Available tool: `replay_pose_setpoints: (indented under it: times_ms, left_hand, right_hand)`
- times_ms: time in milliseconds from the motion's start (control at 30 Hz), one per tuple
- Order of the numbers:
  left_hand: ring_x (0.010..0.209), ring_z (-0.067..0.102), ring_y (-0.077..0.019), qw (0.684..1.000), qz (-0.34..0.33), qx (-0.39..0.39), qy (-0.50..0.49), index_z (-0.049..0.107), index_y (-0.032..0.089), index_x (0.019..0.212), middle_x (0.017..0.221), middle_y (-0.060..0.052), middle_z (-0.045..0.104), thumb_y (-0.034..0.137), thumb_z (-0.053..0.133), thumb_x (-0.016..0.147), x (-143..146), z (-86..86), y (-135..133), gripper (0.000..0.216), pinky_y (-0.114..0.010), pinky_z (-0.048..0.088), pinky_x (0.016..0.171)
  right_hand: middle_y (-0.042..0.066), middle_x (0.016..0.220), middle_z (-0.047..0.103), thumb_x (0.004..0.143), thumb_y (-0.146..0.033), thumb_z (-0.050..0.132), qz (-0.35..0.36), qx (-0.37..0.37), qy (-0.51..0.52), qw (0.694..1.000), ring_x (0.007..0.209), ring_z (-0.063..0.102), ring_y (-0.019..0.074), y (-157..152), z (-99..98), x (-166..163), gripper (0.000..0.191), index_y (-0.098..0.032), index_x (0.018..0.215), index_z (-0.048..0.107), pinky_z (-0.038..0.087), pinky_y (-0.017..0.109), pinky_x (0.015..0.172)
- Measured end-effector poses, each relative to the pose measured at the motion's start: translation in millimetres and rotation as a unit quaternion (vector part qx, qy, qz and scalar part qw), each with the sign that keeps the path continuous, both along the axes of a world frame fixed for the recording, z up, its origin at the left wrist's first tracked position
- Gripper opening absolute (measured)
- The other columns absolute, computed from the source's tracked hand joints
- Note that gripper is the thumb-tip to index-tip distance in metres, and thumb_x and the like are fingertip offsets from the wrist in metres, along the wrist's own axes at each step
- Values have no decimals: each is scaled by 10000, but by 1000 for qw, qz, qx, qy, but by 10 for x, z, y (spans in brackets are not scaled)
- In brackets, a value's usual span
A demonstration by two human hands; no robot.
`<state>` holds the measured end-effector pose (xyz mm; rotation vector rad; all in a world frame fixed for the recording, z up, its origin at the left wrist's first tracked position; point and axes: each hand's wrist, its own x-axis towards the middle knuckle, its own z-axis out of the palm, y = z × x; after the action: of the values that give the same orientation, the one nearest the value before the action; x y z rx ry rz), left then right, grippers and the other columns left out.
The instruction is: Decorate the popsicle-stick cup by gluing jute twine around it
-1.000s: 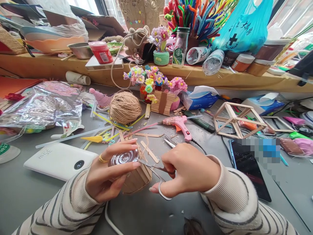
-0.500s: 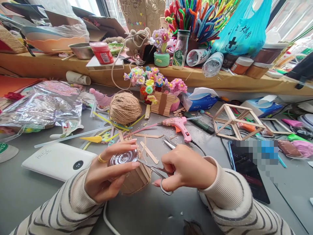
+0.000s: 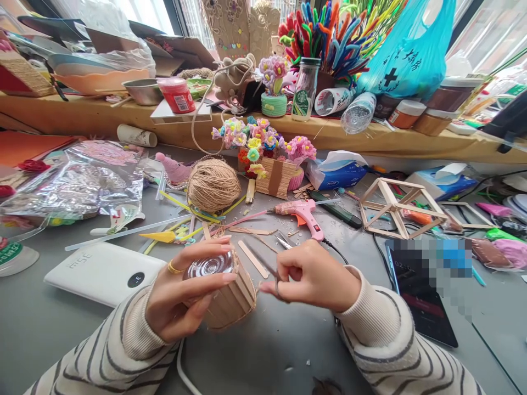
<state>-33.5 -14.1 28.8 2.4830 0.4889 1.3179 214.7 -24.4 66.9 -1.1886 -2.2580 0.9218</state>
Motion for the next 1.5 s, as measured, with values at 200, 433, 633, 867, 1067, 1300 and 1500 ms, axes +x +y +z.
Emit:
replay_pose_setpoints:
  times_ms: [200, 433, 633, 867, 1067, 1300, 1500]
  left_hand:
    - [1133, 576, -251, 993, 51, -39, -101, 536, 214, 1283, 1206, -117, 584, 117, 517, 789, -31, -23, 72, 504, -436, 543, 931]
    - [1036, 664, -264, 901, 37, -305, -306, 601, 285, 1187, 1182, -68, 634, 255, 589, 832, 35, -75, 53, 357, -447, 552, 903]
    - [1001, 684, -263, 783, -21, -489, -384, 651, 302, 1078, 1116, -24, 659, 360, 659, 778, 54, -35, 33, 305, -416, 534, 888]
    - [1036, 664, -263, 759, -73, -530, -371, 643, 320, 1093, 1141, -12, 656, 388, 664, 764, 23, -43, 50, 337, -432, 511, 922]
    - [1028, 669, -254, 769, -89, -522, -357, 657, 340, 1089, 1132, -6, 661, 409, 694, 753, 55, -73, 33, 344, -388, 524, 891]
    - [983, 683, -223, 786, -97, -500, -351, 651, 356, 1110, 1133, 4, 661, 401, 678, 779, 67, -124, 46, 335, -364, 531, 882]
    - [1012, 679, -229, 877, -79, -353, -316, 533, 371, 1272, 1181, -35, 626, 343, 548, 866, 53, -161, 95, 408, -372, 570, 844]
  right_hand:
    - [-42, 474, 449, 781, -486, 597, -184, -32, -116, 975, 474, 386, 95, 116, -192, 43, 413, -206, 529, 427, 296, 224, 480]
    - [-38, 438, 530, 706, -283, 652, -230, -35, -159, 960, 447, 479, 129, 153, -338, 39, 253, -223, 528, 483, 362, 249, 490]
    - [-19, 489, 568, 646, -234, 651, -258, 4, -159, 953, 474, 536, 167, 188, -379, 79, 183, -237, 577, 481, 397, 286, 492]
    - [44, 737, 683, 842, -366, 532, -204, 52, -86, 974, 628, 627, 175, 75, -238, -24, 179, -206, 800, 601, 516, 324, 631]
    - [141, 1342, 492, 687, -719, 610, 3, 245, 50, 968, 1278, 442, 238, -128, -4, -370, 846, -197, 1328, 426, 372, 362, 1084]
    - [113, 1399, 389, 658, -690, 671, 16, 239, 33, 970, 1340, 309, 254, -116, -62, -435, 900, -225, 1369, 373, 244, 402, 1151]
    - [119, 1408, 383, 716, -696, 603, 26, 208, 57, 976, 1343, 316, 272, -100, -72, -408, 757, -245, 1307, 460, 267, 440, 1133]
